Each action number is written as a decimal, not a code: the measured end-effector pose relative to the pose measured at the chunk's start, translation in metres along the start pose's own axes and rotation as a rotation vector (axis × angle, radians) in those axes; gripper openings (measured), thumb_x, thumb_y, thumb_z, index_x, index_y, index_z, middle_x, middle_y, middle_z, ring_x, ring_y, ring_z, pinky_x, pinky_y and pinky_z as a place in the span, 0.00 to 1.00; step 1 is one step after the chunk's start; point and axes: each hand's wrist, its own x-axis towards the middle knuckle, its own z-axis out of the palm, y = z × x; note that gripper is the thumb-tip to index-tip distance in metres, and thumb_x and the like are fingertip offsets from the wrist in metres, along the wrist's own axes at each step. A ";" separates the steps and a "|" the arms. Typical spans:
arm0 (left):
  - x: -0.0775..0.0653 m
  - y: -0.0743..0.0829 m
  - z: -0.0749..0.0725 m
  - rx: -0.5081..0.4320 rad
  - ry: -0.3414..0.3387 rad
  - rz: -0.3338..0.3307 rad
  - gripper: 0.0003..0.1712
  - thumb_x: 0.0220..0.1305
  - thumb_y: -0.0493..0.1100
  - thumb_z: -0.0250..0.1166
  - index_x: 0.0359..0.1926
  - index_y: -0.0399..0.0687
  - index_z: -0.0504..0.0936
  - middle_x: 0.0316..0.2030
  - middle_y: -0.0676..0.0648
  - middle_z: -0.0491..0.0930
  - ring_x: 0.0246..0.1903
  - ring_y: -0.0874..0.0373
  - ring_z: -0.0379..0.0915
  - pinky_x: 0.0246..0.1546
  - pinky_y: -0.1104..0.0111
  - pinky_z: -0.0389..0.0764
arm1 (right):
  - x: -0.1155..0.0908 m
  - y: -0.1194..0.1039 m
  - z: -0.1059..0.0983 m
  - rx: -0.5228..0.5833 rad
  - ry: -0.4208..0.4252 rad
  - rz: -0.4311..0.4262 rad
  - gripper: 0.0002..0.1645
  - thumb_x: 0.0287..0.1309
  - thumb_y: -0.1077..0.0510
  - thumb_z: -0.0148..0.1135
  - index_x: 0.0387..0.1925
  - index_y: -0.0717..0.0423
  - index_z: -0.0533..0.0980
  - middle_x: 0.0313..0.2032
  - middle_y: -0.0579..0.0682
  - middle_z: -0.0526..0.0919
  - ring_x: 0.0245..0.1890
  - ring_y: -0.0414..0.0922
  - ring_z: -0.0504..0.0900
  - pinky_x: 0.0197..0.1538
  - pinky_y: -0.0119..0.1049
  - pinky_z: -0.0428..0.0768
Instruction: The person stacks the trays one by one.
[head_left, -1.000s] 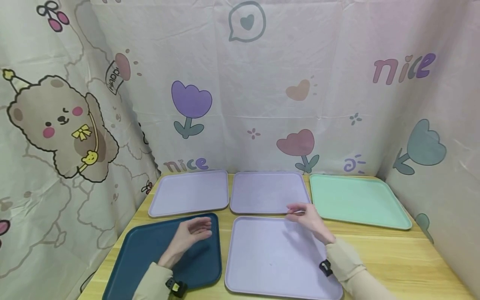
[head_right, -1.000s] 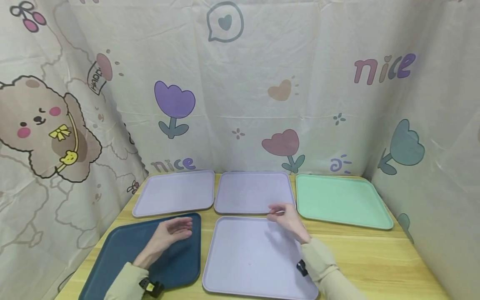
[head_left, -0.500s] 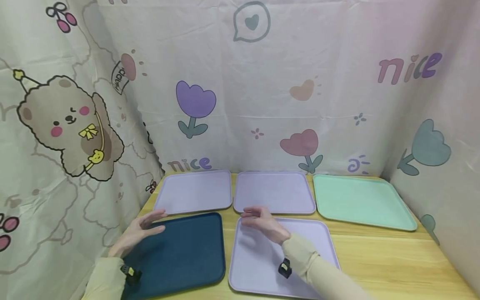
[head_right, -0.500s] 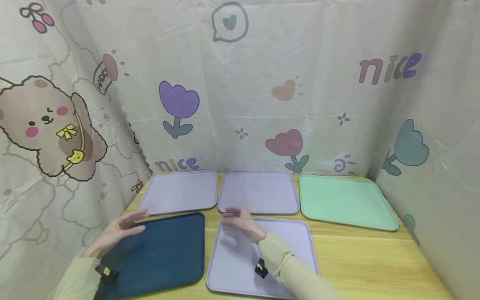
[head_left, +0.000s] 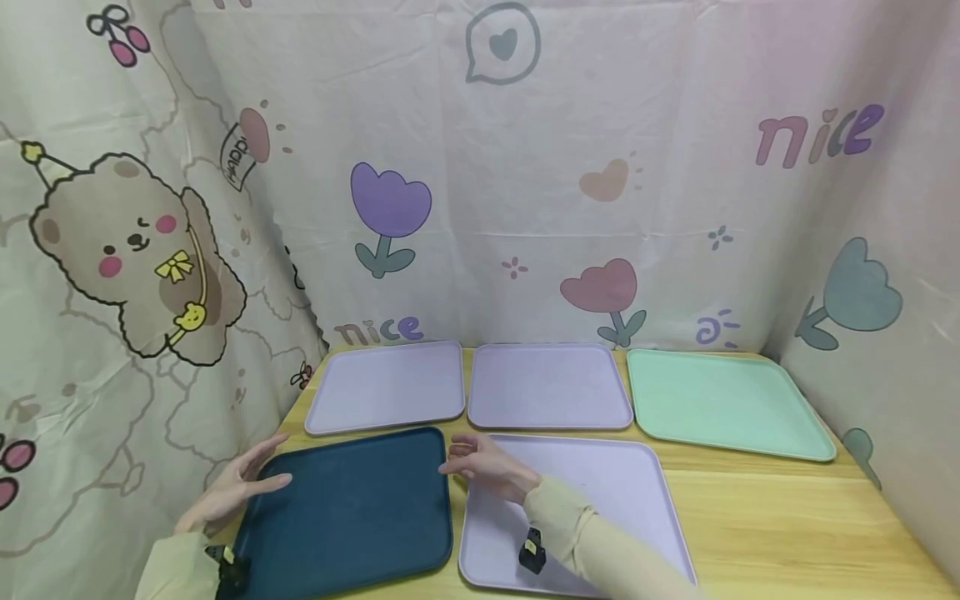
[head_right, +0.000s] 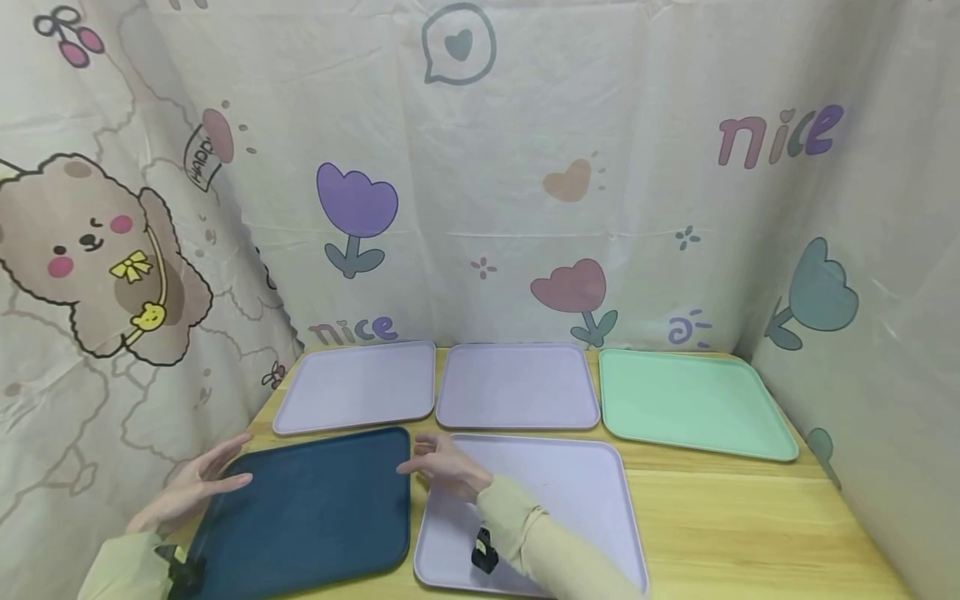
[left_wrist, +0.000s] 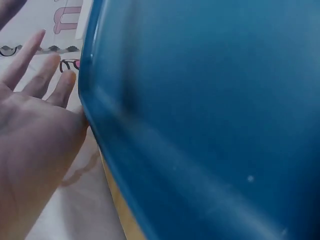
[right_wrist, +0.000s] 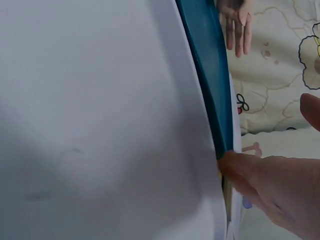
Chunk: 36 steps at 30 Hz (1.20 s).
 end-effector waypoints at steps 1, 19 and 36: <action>0.000 -0.001 -0.001 -0.006 0.002 -0.001 0.50 0.69 0.39 0.63 0.79 0.37 0.41 0.80 0.31 0.31 0.77 0.29 0.23 0.72 0.29 0.40 | 0.001 0.001 0.001 0.000 0.004 0.007 0.50 0.56 0.70 0.65 0.74 0.74 0.51 0.74 0.74 0.54 0.77 0.66 0.54 0.77 0.53 0.64; -0.001 0.002 -0.001 -0.033 0.012 -0.123 0.61 0.74 0.45 0.59 0.75 0.43 0.14 0.78 0.28 0.33 0.77 0.29 0.22 0.73 0.30 0.40 | 0.004 0.000 0.006 0.123 0.015 0.090 0.47 0.56 0.73 0.61 0.74 0.70 0.52 0.75 0.75 0.51 0.76 0.68 0.54 0.63 0.69 0.74; -0.002 0.014 0.009 -0.015 -0.022 -0.094 0.56 0.75 0.47 0.57 0.78 0.42 0.20 0.80 0.32 0.37 0.45 0.57 0.75 0.27 0.82 0.72 | -0.011 -0.022 -0.016 0.065 -0.049 0.056 0.45 0.56 0.75 0.58 0.75 0.70 0.53 0.77 0.69 0.52 0.75 0.66 0.58 0.68 0.62 0.74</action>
